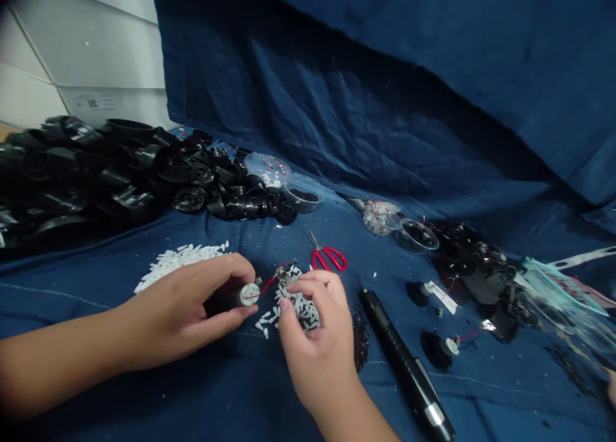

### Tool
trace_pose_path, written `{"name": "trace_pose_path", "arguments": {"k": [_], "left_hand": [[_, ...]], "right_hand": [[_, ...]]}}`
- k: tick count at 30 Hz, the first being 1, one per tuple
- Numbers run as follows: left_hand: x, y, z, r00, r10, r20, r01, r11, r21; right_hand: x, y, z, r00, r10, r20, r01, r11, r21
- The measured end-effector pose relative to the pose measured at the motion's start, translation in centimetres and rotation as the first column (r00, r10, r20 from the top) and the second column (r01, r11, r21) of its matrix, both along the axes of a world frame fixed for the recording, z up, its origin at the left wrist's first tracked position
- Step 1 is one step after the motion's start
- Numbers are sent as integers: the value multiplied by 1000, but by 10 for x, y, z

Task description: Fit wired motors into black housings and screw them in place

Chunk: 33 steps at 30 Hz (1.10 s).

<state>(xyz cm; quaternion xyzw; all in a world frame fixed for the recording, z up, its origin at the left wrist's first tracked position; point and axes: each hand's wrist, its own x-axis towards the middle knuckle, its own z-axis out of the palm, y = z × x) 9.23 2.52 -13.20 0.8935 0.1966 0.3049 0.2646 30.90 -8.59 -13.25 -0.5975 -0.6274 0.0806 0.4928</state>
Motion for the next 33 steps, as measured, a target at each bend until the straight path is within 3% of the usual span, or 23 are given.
{"name": "trace_pose_path", "arguments": {"k": [4, 8, 13, 19, 22, 25, 28, 31, 33], "left_hand": [[1, 2, -2, 1000, 7, 7, -7, 1000, -9], [1, 0, -6, 1000, -15, 19, 14, 999, 32], [0, -6, -6, 992, -127, 3, 126, 990, 65], [1, -7, 4, 979, -201, -33, 203, 974, 97], [-2, -2, 7, 967, -254, -25, 255, 960, 118], [-9, 14, 12, 983, -177, -49, 184, 951, 247], [-18, 36, 19, 991, 96, -89, -52, 913, 405], [-24, 51, 23, 949, 246, -196, -134, 880, 456], [-25, 54, 21, 927, 250, -280, -109, 892, 439]], "right_hand": [[-3, -7, 5, 995, 98, 8, -99, 994, 41], [-9, -11, 5, 982, 176, -63, -179, 983, -44], [-13, -10, 3, 967, 234, -101, -245, 961, -125], [-20, -10, 0, 974, 208, -93, -218, 970, -109], [-19, -11, -5, 956, 159, -245, -200, 968, -152], [-12, -10, -4, 814, 98, -573, -271, 936, -225], [-5, -8, 5, 551, 56, -833, -353, 920, -172], [-2, -7, 15, 311, 89, -946, -419, 906, -53], [-3, -7, 20, 236, 97, -967, -439, 898, -17]]}}
